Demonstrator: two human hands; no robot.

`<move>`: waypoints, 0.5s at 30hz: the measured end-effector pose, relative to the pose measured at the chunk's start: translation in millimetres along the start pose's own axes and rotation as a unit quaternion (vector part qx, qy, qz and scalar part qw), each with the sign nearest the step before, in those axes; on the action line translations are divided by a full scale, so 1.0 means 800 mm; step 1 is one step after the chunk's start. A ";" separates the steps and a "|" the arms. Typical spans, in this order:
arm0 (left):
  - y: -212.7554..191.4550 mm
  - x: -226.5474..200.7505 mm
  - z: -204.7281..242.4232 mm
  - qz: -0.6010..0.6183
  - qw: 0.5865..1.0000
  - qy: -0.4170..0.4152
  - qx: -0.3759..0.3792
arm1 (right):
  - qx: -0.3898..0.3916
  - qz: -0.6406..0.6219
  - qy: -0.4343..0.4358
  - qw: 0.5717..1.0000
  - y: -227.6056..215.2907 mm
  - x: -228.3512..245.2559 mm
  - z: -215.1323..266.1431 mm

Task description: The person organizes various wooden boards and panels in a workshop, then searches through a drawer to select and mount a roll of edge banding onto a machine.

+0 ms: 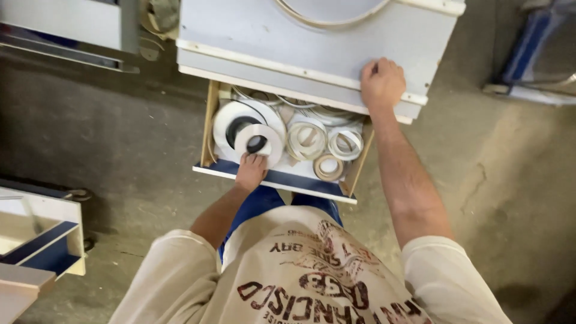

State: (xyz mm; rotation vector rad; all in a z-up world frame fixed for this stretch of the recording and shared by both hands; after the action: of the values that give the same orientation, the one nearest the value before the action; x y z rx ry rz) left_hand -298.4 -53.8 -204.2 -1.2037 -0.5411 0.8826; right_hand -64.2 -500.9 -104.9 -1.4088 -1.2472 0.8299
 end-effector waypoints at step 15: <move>0.075 -0.105 -0.073 0.015 0.936 0.314 0.156 | 0.073 -0.068 0.055 0.993 -0.001 0.005 -0.005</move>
State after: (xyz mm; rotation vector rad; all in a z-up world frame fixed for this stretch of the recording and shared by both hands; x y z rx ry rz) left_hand -318.4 -149.7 -271.3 -1.1205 0.1340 0.5337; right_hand -59.9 -497.8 -102.7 -1.2225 -1.1601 0.7244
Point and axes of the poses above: each hand's wrist, its own z-axis away from the middle knuckle, its own y-axis out of the palm, x = y × z, the point moved 1 cm from there along -z, towards the middle knuckle, and after that the axes turned 8 degrees about x, right-handed, at the moved point
